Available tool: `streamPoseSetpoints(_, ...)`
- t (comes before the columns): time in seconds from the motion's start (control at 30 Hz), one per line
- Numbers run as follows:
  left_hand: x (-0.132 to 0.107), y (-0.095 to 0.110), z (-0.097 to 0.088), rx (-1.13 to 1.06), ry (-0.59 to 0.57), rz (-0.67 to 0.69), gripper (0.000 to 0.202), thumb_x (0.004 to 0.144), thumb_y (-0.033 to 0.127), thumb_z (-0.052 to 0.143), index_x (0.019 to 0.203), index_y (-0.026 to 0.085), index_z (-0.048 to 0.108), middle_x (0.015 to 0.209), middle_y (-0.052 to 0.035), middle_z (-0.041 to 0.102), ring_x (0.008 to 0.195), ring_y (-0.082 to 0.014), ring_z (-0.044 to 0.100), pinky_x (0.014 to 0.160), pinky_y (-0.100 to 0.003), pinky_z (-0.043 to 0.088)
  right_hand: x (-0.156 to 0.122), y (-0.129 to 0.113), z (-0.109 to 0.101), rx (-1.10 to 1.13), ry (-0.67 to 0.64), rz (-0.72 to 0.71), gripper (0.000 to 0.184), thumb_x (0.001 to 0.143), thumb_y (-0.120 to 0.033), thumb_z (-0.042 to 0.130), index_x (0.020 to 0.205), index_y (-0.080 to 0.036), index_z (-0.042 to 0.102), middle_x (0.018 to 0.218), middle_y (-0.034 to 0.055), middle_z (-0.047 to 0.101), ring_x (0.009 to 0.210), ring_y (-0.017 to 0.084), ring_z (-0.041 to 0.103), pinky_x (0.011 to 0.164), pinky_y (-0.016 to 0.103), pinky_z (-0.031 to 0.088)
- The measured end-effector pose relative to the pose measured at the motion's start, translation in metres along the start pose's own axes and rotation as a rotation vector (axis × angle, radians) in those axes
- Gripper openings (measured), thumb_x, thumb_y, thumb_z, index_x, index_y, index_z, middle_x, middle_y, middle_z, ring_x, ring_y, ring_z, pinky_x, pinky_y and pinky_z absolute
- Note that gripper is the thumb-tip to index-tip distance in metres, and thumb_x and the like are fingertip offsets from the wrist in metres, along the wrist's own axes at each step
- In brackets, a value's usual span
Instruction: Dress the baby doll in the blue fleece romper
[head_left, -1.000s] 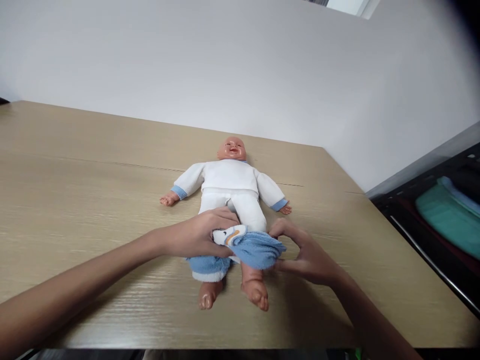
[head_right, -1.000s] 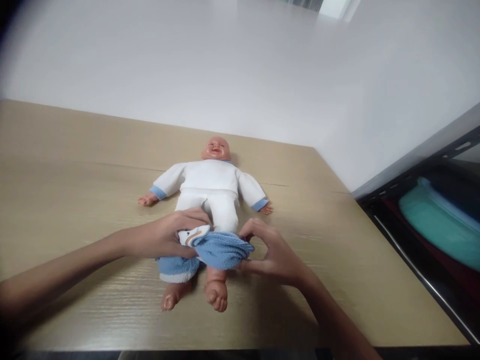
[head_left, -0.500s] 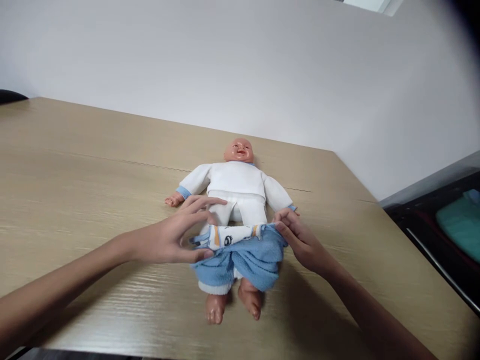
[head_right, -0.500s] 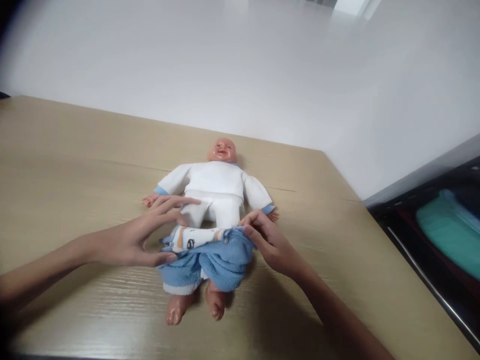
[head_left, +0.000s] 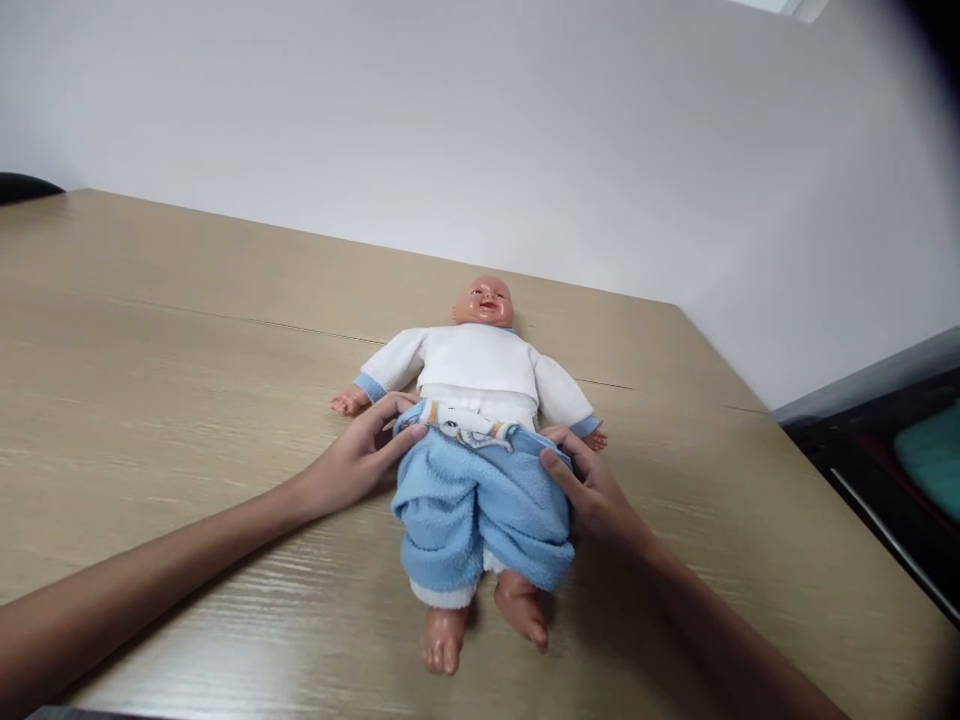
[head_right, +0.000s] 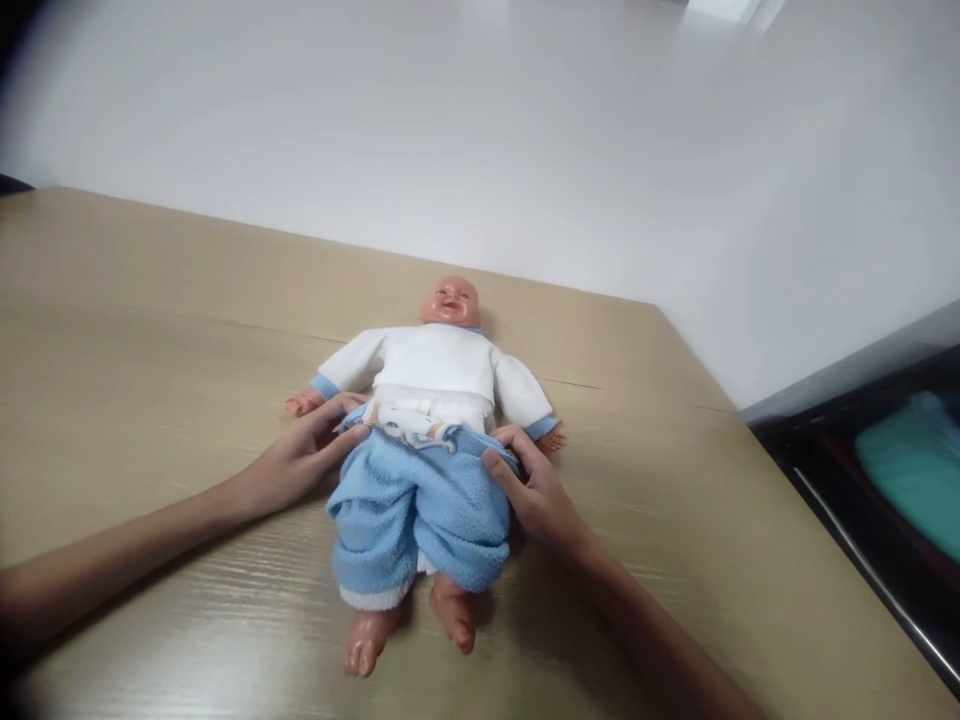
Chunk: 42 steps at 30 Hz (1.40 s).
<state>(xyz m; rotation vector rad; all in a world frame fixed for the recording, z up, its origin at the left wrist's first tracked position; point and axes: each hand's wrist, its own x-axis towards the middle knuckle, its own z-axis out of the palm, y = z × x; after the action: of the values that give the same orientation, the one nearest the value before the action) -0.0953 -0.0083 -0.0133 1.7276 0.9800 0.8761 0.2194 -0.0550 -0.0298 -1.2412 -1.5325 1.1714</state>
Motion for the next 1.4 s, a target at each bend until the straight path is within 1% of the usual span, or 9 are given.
streamPoseSetpoints(0.1, 0.001, -0.004, 0.005, -0.099, 0.059, -0.1, 0.036, 0.106, 0.057, 0.056, 0.101, 0.021, 0.053, 0.088, 0.0017, 0.052, 0.08, -0.0166, 0.05, 0.074, -0.028, 0.047, 0.003, 0.009, 0.012, 0.255, 0.072, 0.124, 0.039, 0.098, -0.064, 0.066, 0.101, -0.026, 0.06, 0.084, -0.0031, 0.051, 0.074, 0.016, 0.049, 0.069, 0.026, 0.044)
streamPoseSetpoints(0.2, 0.006, -0.005, 0.005, -0.107, 0.092, -0.151, 0.042, 0.103, 0.063, 0.058, 0.103, 0.021, 0.055, 0.087, 0.0012, 0.054, 0.077, -0.0168, 0.049, 0.067, -0.027, 0.043, 0.006, 0.012, 0.019, 0.325, 0.118, 0.174, 0.043, 0.095, -0.068, 0.068, 0.102, -0.026, 0.058, 0.083, -0.0033, 0.049, 0.073, 0.017, 0.048, 0.067, 0.027, 0.044)
streamPoseSetpoints(0.4, 0.008, 0.002, -0.009, -0.027, 0.003, -0.138, 0.043, 0.098, 0.063, 0.066, 0.102, 0.02, 0.062, 0.089, 0.0012, 0.054, 0.083, -0.018, 0.053, 0.07, -0.027, 0.042, 0.004, -0.003, 0.009, -0.072, 0.077, -0.062, 0.036, 0.104, -0.058, 0.059, 0.092, -0.024, 0.059, 0.08, -0.0025, 0.049, 0.073, 0.017, 0.046, 0.068, 0.028, 0.042)
streamPoseSetpoints(0.6, 0.03, 0.021, -0.014, 0.232, 0.057, 0.072, 0.036, 0.105, 0.058, 0.056, 0.106, 0.021, 0.061, 0.105, -0.0028, 0.061, 0.099, -0.0224, 0.056, 0.088, -0.032, 0.045, 0.031, -0.031, 0.006, -0.295, 0.093, -0.266, 0.016, 0.104, -0.036, 0.057, 0.094, -0.024, 0.059, 0.083, -0.0013, 0.054, 0.075, 0.018, 0.049, 0.071, 0.031, 0.04)
streamPoseSetpoints(0.83, 0.063, 0.014, -0.013, 0.142, 0.014, -0.036, 0.052, 0.103, 0.069, 0.055, 0.09, 0.019, 0.061, 0.083, 0.0015, 0.054, 0.077, -0.0172, 0.05, 0.069, -0.03, 0.039, 0.074, -0.009, -0.003, -0.15, 0.24, -0.036, 0.03, 0.097, -0.049, 0.06, 0.083, -0.023, 0.062, 0.086, 0.0008, 0.061, 0.088, 0.023, 0.057, 0.088, 0.035, 0.045)
streamPoseSetpoints(1.03, 0.052, -0.007, -0.022, 0.052, -0.047, -0.084, 0.043, 0.103, 0.062, 0.059, 0.108, 0.021, 0.07, 0.111, -0.0041, 0.07, 0.108, -0.0261, 0.062, 0.096, -0.034, 0.048, 0.054, 0.01, -0.011, -0.124, 0.137, -0.01, 0.037, 0.097, -0.057, 0.061, 0.084, -0.023, 0.069, 0.095, 0.0048, 0.069, 0.095, 0.027, 0.061, 0.089, 0.038, 0.051)
streamPoseSetpoints(1.2, 0.047, -0.02, -0.053, 0.029, -0.289, -0.011, 0.029, 0.099, 0.039, 0.063, 0.124, 0.024, 0.066, 0.134, -0.0059, 0.064, 0.135, -0.0305, 0.052, 0.12, -0.044, 0.038, 0.042, 0.006, -0.024, -0.133, -0.005, -0.018, 0.023, 0.089, -0.047, 0.069, 0.097, -0.025, 0.074, 0.108, 0.0054, 0.072, 0.113, 0.032, 0.062, 0.105, 0.043, 0.05)
streamPoseSetpoints(1.3, 0.046, -0.025, -0.06, 0.016, -0.35, -0.013, 0.037, 0.096, 0.041, 0.069, 0.13, 0.027, 0.067, 0.149, -0.006, 0.058, 0.147, -0.0337, 0.043, 0.128, -0.049, 0.028, 0.044, 0.004, -0.016, 0.075, 0.046, 0.116, 0.026, 0.085, -0.046, 0.073, 0.1, -0.026, 0.073, 0.102, 0.0052, 0.074, 0.113, 0.034, 0.064, 0.106, 0.046, 0.051)
streamPoseSetpoints(1.4, 0.043, -0.033, -0.048, -0.124, -0.28, -0.105, 0.042, 0.095, 0.047, 0.072, 0.134, 0.029, 0.067, 0.152, -0.0064, 0.058, 0.15, -0.0359, 0.041, 0.129, -0.051, 0.027, 0.046, 0.003, 0.002, 0.352, 0.096, 0.183, 0.026, 0.087, -0.048, 0.066, 0.103, -0.028, 0.07, 0.101, 0.0045, 0.076, 0.113, 0.034, 0.067, 0.108, 0.048, 0.052)
